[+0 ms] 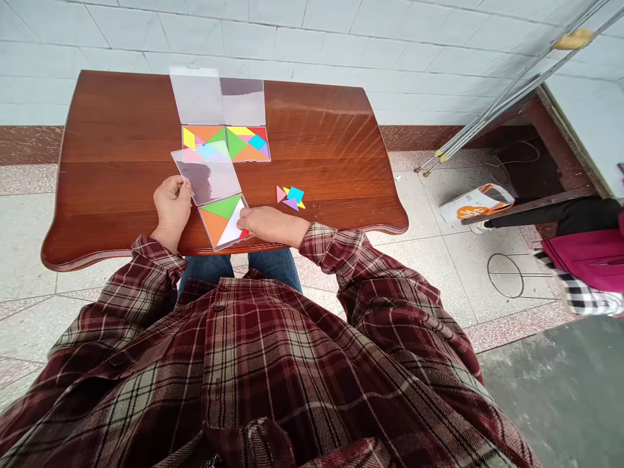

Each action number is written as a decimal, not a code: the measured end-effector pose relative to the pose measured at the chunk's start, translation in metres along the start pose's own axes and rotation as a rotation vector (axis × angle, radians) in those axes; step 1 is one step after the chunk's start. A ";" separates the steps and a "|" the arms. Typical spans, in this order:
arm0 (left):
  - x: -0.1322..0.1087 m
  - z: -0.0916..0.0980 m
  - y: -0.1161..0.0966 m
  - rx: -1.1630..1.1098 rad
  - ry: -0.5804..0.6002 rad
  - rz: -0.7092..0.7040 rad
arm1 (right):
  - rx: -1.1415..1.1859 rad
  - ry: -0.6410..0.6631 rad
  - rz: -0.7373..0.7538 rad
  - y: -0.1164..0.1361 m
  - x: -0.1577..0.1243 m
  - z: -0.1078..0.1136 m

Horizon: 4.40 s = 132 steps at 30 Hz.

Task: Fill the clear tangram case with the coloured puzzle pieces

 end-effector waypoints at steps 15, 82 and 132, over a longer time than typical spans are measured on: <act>0.000 0.002 -0.004 -0.012 -0.007 -0.006 | 0.002 0.015 -0.038 -0.001 0.004 -0.001; -0.004 0.006 -0.003 -0.046 0.015 0.071 | 0.238 -0.296 -0.859 -0.149 -0.039 -0.020; -0.002 -0.005 0.000 -0.023 0.015 0.000 | 0.022 -0.018 -0.078 0.018 0.013 -0.008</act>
Point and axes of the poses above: each hand's wrist, its own x-axis towards the middle knuckle, its own z-axis out of the back of the hand, y = z × x, the point moved 7 cm from there along x, towards the middle knuckle, and after that the axes turned 9 degrees about -z, right-handed, at the moved point
